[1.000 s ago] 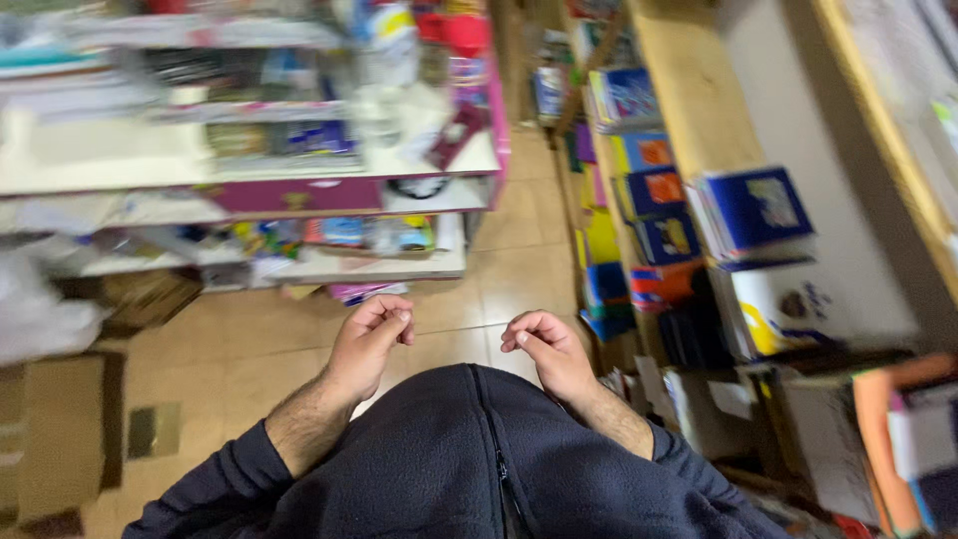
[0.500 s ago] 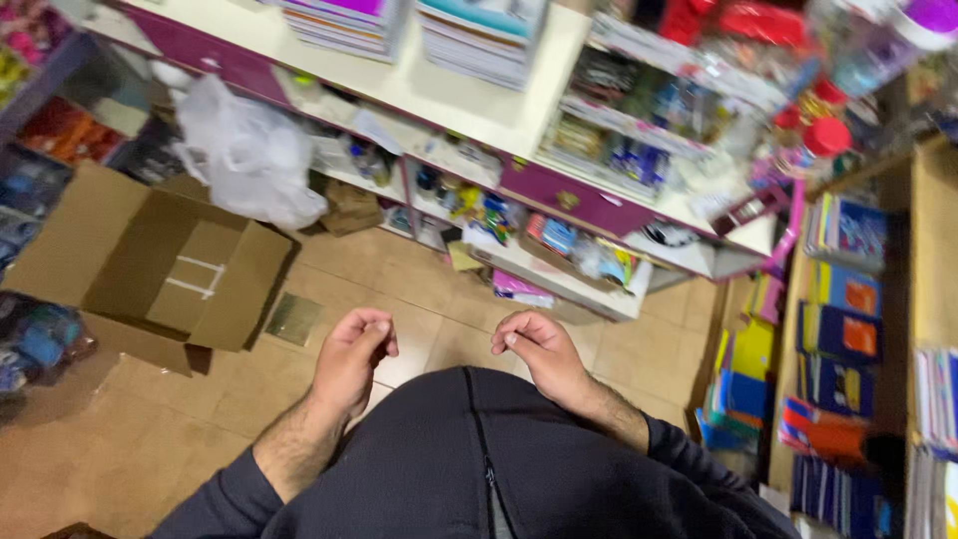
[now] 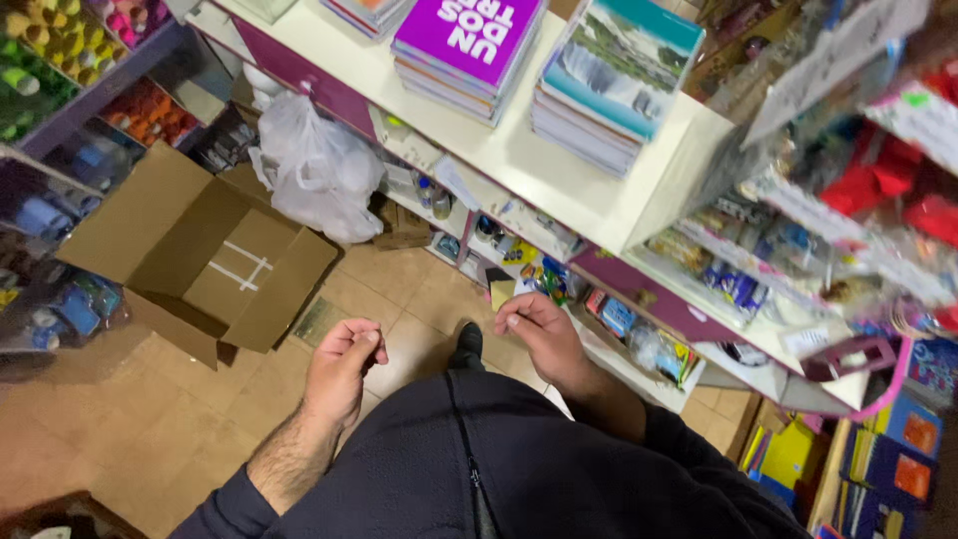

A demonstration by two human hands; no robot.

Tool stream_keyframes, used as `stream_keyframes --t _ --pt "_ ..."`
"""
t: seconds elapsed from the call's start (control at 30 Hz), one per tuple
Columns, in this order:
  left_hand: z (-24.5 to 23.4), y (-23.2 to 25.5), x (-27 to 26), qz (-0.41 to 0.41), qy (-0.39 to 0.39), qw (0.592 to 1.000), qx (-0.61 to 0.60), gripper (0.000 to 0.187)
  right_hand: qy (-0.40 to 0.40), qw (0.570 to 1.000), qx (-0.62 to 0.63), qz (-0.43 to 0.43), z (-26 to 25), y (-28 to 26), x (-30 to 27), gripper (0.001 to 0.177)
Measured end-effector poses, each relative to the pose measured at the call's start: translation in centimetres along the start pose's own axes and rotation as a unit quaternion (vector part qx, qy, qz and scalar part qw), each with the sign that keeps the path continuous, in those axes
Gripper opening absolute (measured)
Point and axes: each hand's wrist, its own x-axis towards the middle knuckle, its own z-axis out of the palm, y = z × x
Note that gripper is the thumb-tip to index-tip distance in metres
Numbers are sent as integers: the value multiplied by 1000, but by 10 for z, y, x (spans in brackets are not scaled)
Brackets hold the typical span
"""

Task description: The person picks up notebooks one at a time from a counter, flips through the pages by hand, and places them onto a shelf with other notebooks.

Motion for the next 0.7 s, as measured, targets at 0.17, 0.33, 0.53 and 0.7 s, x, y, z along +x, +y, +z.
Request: stream_keyframes --t 0.17,0.33,0.53,0.7 --pt "34 20 93 31 -13 999 6 16 35 999 27 8 -22 -28 105 20" --pt "72 55 166 50 -39 998 29 20 32 999 23 1 -40 -40 192 36" --pt "96 109 257 89 -76 984 131 34 -7 999 -28 27 -57 -18 263 72" --pt "112 169 347 215 -180 881 382 70 54 997 -26 51 -46 4 309 83"
